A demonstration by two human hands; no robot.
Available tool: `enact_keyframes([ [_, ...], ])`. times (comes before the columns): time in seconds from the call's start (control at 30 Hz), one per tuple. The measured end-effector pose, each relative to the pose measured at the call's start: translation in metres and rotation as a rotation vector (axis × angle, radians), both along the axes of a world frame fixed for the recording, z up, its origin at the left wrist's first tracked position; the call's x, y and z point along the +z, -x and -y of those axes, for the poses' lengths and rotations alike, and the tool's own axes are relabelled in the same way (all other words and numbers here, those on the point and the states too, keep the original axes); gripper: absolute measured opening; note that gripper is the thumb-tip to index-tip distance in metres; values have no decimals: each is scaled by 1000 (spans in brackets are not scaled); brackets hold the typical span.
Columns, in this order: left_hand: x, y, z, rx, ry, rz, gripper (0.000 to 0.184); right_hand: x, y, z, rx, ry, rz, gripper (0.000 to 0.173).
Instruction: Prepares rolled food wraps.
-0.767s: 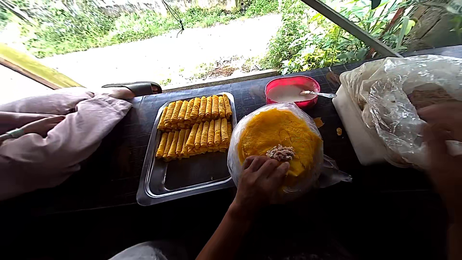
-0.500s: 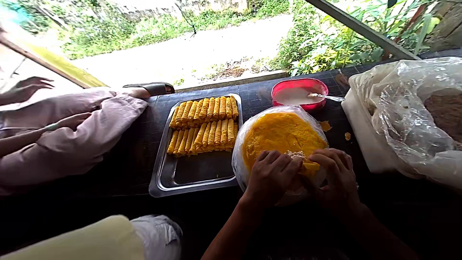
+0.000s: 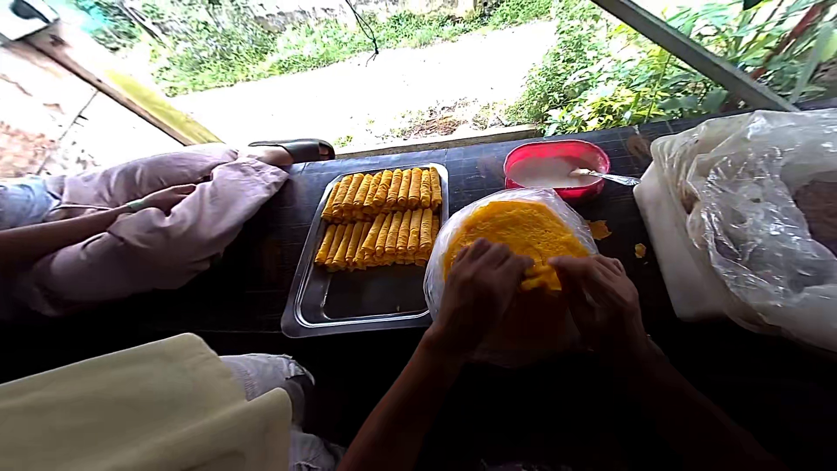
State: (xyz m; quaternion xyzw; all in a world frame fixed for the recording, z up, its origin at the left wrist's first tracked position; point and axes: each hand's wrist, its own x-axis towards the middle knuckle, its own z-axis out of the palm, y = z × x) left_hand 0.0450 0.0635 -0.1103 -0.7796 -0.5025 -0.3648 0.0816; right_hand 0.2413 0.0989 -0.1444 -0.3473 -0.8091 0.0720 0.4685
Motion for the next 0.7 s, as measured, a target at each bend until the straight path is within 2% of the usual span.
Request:
enact_keyframes([
  [0.13, 8, 12, -31, -46, 130, -17, 15, 21, 11, -21, -47, 221, 102, 33],
  [0.23, 9, 19, -42, -82, 263, -43, 15, 34, 13, -34, 17, 401, 206, 28],
  [0.3, 9, 22, -43, -92, 329, -57, 17, 37, 12, -38, 65, 443, 255, 23],
  [0.53, 4, 21, -23, -56, 365, -60, 32, 34, -1, -35, 183, 468, 261, 26],
  [0.6, 5, 21, -23, -61, 356, -37, 33, 34, -4, -34, 171, 456, 228, 21],
  [0.7, 11, 18, -20, -25, 231, -36, 21, 37, -1, -25, 53, 215, 177, 16],
])
